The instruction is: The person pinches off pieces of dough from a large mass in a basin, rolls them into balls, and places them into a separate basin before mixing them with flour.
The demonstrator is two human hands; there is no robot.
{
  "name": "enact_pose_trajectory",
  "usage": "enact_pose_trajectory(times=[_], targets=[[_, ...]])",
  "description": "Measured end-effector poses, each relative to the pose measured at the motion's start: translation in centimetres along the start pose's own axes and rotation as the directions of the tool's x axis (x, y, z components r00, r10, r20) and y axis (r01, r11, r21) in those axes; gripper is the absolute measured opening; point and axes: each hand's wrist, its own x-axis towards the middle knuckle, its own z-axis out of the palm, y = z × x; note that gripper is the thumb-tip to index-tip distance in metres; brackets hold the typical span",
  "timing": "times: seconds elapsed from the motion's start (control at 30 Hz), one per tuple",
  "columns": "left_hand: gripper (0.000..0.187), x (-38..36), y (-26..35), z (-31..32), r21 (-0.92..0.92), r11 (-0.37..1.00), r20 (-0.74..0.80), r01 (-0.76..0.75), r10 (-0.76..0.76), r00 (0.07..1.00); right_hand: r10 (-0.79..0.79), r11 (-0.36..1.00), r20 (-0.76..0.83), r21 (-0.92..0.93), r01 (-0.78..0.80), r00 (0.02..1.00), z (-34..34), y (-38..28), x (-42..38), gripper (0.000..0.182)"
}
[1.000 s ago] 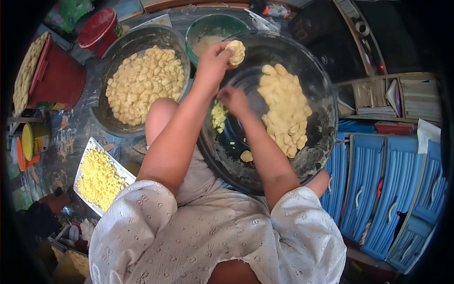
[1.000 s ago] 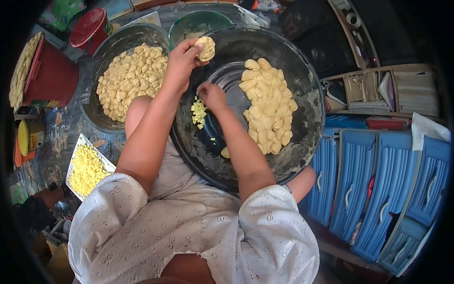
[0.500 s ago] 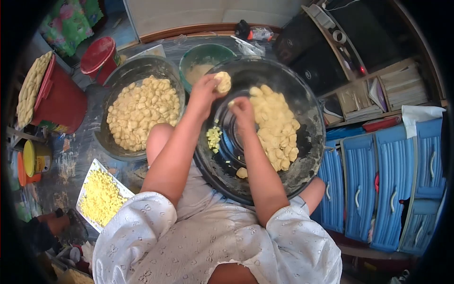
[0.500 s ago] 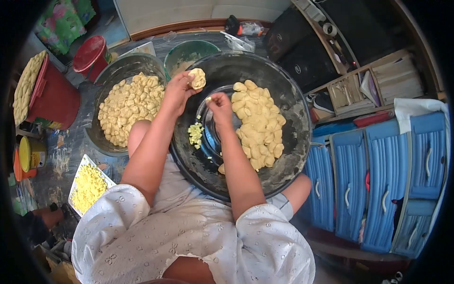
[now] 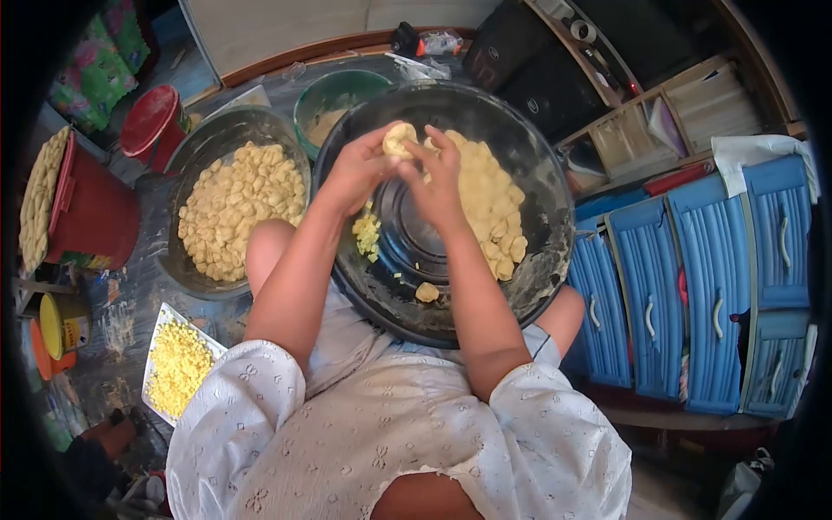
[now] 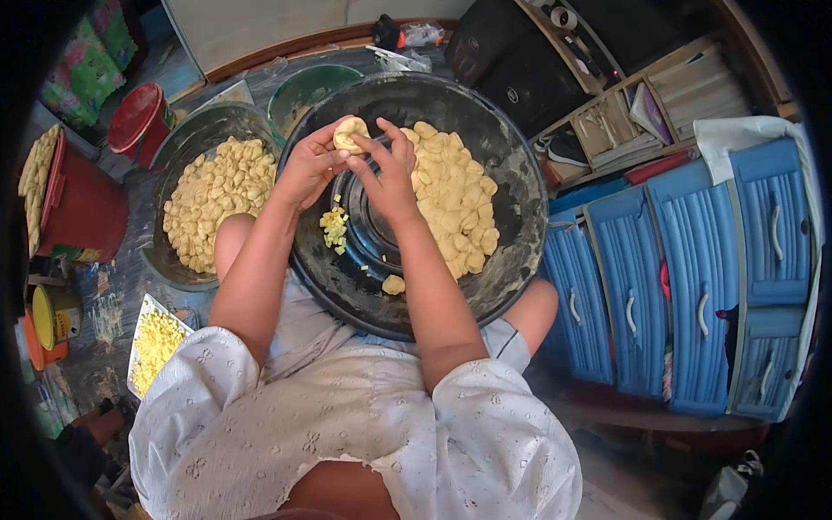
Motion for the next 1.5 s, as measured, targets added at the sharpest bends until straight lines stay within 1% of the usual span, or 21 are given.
enact_pose_trajectory(times=[0.13,0.2,0.27,0.37,0.43,0.5,0.53,0.7,0.77,0.8,0.87,0.93,1.03,1.1,1.17,1.2,1.23,1.27,1.3,1.4,1.5], targets=[[0.039,-0.5,-0.6,0.6,0.048,0.996,0.037,0.081,-0.083,0.996,0.043,0.965,0.231,0.241,-0.1,0.972,-1.1,1.3,0.1,0.018],[0.035,-0.2,-1.2,0.8,0.006,0.997,0.016,0.075,-0.075,0.997,0.075,0.969,0.138,0.224,-0.105,0.988,-1.5,-0.1,-0.6,0.021],[0.022,0.3,-1.7,0.8,-0.026,0.997,-0.017,0.078,-0.078,0.997,0.25,0.873,-0.066,0.447,-0.196,0.966,-0.5,-0.5,-1.2,0.048],[0.021,0.2,-2.9,0.5,0.009,0.992,-0.047,0.123,-0.123,0.991,0.247,0.888,0.07,0.383,-0.255,0.966,-2.2,-1.9,-1.8,0.068],[0.022,0.1,-3.6,0.4,0.042,0.992,-0.03,0.122,-0.12,0.992,0.188,0.863,0.182,0.439,-0.251,0.965,-2.7,-2.7,-1.9,0.064],[0.022,0.0,-3.6,1.0,0.1,0.99,-0.104,0.101,-0.091,0.99,0.064,0.996,0.184,0.057,-0.076,0.981,-2.7,-1.9,-2.0,0.053],[0.021,0.0,-3.4,0.9,0.083,0.989,-0.035,0.124,-0.122,0.992,0.081,0.987,0.061,0.136,-0.088,0.995,-2.4,-2.2,-2.0,0.033],[0.032,-1.5,-1.3,3.5,-0.247,0.922,0.224,0.299,-0.246,0.943,0.188,0.98,-0.167,0.091,-0.175,0.968,-2.5,-1.1,-2.1,0.015],[0.036,-1.4,-3.2,3.0,0.252,0.945,0.091,0.207,-0.236,0.968,0.248,0.967,-0.084,-0.043,-0.252,0.965,-3.4,-0.7,-1.8,0.017],[0.036,-1.2,-3.6,2.5,0.254,0.942,0.098,0.221,-0.253,0.963,0.265,0.961,-0.011,-0.082,-0.265,0.964,-3.4,-0.4,-1.9,0.023],[0.038,-0.8,-3.7,1.8,0.667,0.732,0.014,0.139,-0.198,0.98,0.339,0.941,0.074,-0.007,-0.339,0.938,-4.1,0.4,-2.7,0.025],[0.037,-0.7,-3.4,1.5,0.634,0.765,-0.098,0.109,-0.061,0.993,0.414,0.896,0.157,0.105,-0.432,0.896,-4.9,3.1,-4.1,0.03],[0.047,-0.1,-0.2,-0.1,0.524,0.831,-0.472,0.187,0.1,0.876,0.473,0.881,0.147,-0.063,-0.469,0.869,-8.5,6.4,-6.3,0.03],[0.054,-0.3,1.3,-2.7,0.291,0.942,-0.563,-0.164,0.308,0.767,0.609,0.785,0.41,-0.439,-0.438,0.679,-9.9,9.0,-8.5,0.032],[0.052,-0.4,3.1,-5.6,-0.044,0.872,-0.663,-0.487,0.339,0.667,0.63,0.776,0.562,-0.444,-0.447,0.535,-9.5,7.9,-9.8,0.034],[0.052,-0.4,3.2,-5.9,-0.039,0.874,-0.664,-0.484,0.34,0.666,0.625,0.768,0.687,-0.454,-0.452,0.371,-9.2,7.2,-10.6,0.035],[0.054,-0.5,3.9,-5.2,-0.089,0.865,-0.725,-0.494,0.283,0.627,0.599,0.773,0.724,-0.411,-0.484,0.342,-7.7,8.0,-12.5,0.037],[0.059,-0.6,4.3,-4.8,-0.135,0.851,-0.78,-0.507,0.224,0.584,0.453,0.886,0.765,-0.332,-0.323,0.458,-6.5,7.9,-14.2,0.039],[0.059,-0.6,3.7,-4.9,-0.125,0.851,-0.781,-0.51,0.233,0.58,0.47,0.867,0.797,-0.337,-0.367,0.38,-5.4,7.3,-15.0,0.042],[0.056,-0.4,1.5,-3.8,-0.007,0.995,-0.375,-0.104,0.094,0.922,0.361,0.932,0.876,-0.351,-0.089,0.319,-3.1,6.9,-15.9,0.036],[0.06,-0.5,-0.9,-0.7,0.499,0.815,-0.077,0.295,-0.297,0.952,0.291,0.92,0.869,-0.139,-0.368,0.401,-3.5,8.1,-13.5,0.038]])
